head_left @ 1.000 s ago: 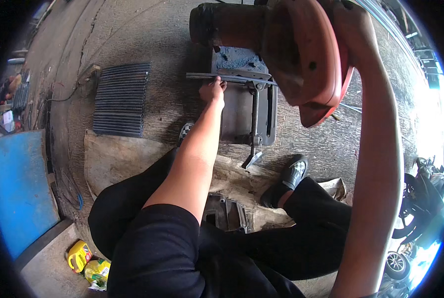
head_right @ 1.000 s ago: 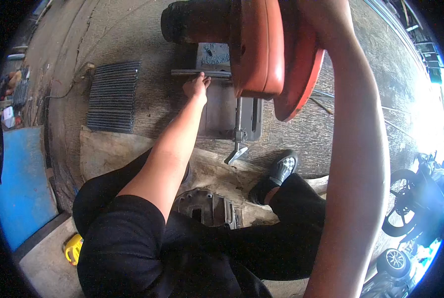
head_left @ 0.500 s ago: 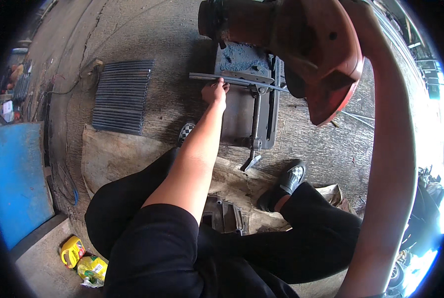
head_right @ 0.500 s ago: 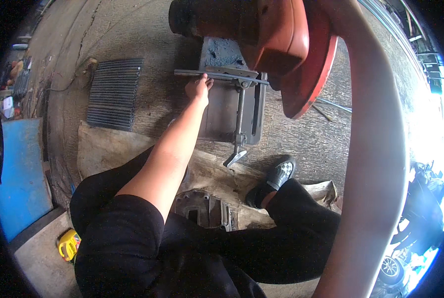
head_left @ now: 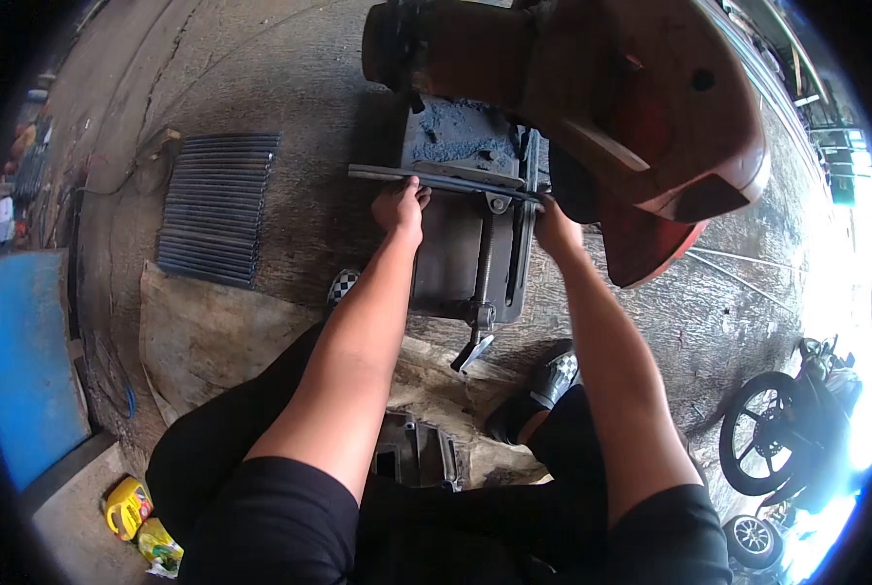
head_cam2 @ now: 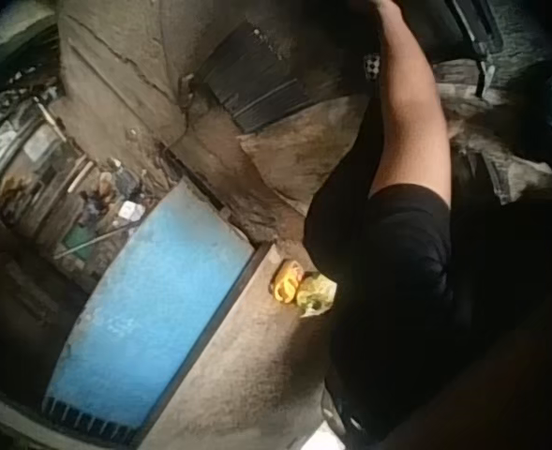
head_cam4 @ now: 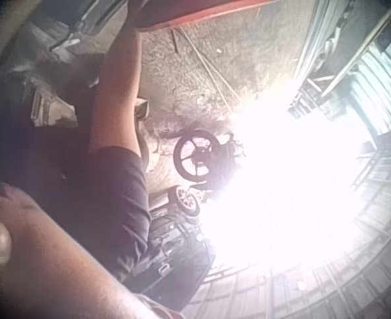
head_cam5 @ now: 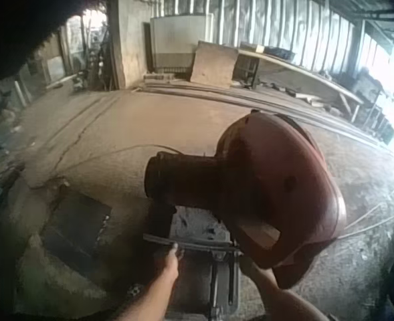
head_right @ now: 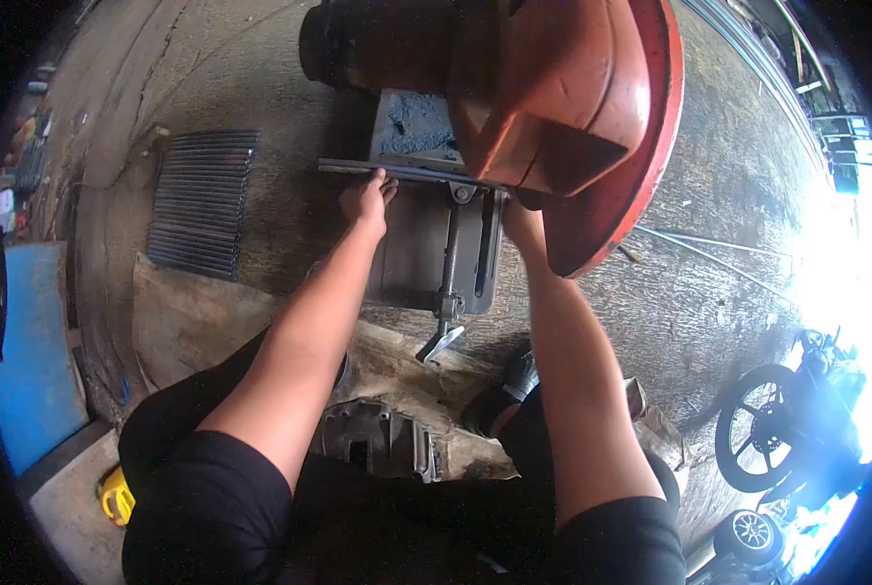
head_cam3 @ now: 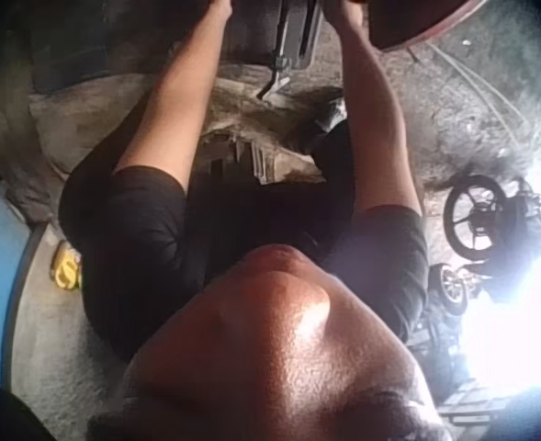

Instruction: Cutting metal rods to specific lengths using a chop saw.

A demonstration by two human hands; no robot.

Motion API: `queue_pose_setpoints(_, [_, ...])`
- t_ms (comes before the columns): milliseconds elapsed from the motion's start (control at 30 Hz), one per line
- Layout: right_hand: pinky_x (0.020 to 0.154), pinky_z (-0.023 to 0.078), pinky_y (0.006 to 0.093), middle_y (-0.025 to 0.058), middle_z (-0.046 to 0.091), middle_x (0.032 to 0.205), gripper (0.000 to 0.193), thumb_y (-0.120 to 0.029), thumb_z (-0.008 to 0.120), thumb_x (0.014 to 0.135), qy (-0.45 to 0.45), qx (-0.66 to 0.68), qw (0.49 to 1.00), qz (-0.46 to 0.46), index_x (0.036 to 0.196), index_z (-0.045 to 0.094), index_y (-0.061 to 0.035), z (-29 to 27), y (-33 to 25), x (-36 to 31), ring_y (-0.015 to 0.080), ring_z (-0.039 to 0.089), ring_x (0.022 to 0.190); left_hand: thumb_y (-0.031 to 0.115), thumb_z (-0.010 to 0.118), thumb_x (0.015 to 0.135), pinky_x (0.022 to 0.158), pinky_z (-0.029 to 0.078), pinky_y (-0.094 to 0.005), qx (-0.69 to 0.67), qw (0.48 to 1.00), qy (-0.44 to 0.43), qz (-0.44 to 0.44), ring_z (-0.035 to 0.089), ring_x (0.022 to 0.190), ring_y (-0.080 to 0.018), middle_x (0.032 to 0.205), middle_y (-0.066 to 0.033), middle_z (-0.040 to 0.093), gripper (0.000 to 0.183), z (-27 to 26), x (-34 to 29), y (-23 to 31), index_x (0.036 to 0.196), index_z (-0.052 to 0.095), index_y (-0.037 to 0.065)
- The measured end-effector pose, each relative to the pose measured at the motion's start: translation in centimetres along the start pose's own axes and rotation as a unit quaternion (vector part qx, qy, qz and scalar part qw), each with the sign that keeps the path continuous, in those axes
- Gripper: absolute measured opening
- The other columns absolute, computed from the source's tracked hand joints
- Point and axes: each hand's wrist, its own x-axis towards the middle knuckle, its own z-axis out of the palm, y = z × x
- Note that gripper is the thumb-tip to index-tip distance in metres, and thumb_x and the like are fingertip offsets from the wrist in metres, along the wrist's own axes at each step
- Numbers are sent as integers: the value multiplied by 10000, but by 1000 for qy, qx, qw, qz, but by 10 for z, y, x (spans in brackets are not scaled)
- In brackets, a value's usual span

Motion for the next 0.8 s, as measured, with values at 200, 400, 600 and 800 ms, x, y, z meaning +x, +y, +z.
queue_pose_setpoints(200, [885,474,486,233,605,1151,410,-107,475,882,-77,11,995,59,1290,515,-110,-20,18,-5,425,569,1073,-13,644,873,550,576,-271,11,999,23,-21,669,655,-184,835,-120,664,95,27,-20,-4,950,599,-45])
queue_pose_setpoints(400, [1001,390,474,215,604,1172,389,-123,506,902,-91,-175,980,32,1283,541,-192,-12,69,-6,407,535,1152,2,644,878,538,569,-264,15,1000,16,-20,670,647,-178,834,-118,668,93,30,-18,-7,953,601,-32])
queue_pose_setpoints(600, [1009,372,475,211,594,1179,320,-159,550,905,-62,-179,981,-38,1221,590,-183,-14,71,-5,402,525,1148,7,652,873,624,595,-307,21,1000,-3,-8,683,739,-229,892,-144,657,135,29,-26,-3,965,565,-41])
queue_pose_setpoints(800, [1009,371,465,209,595,1176,286,-241,561,923,-46,-171,982,-67,1196,607,-172,-22,53,-2,391,523,1144,11,655,871,621,592,-304,27,1000,-4,-8,682,732,-221,887,-135,658,145,23,-17,-4,970,559,-33])
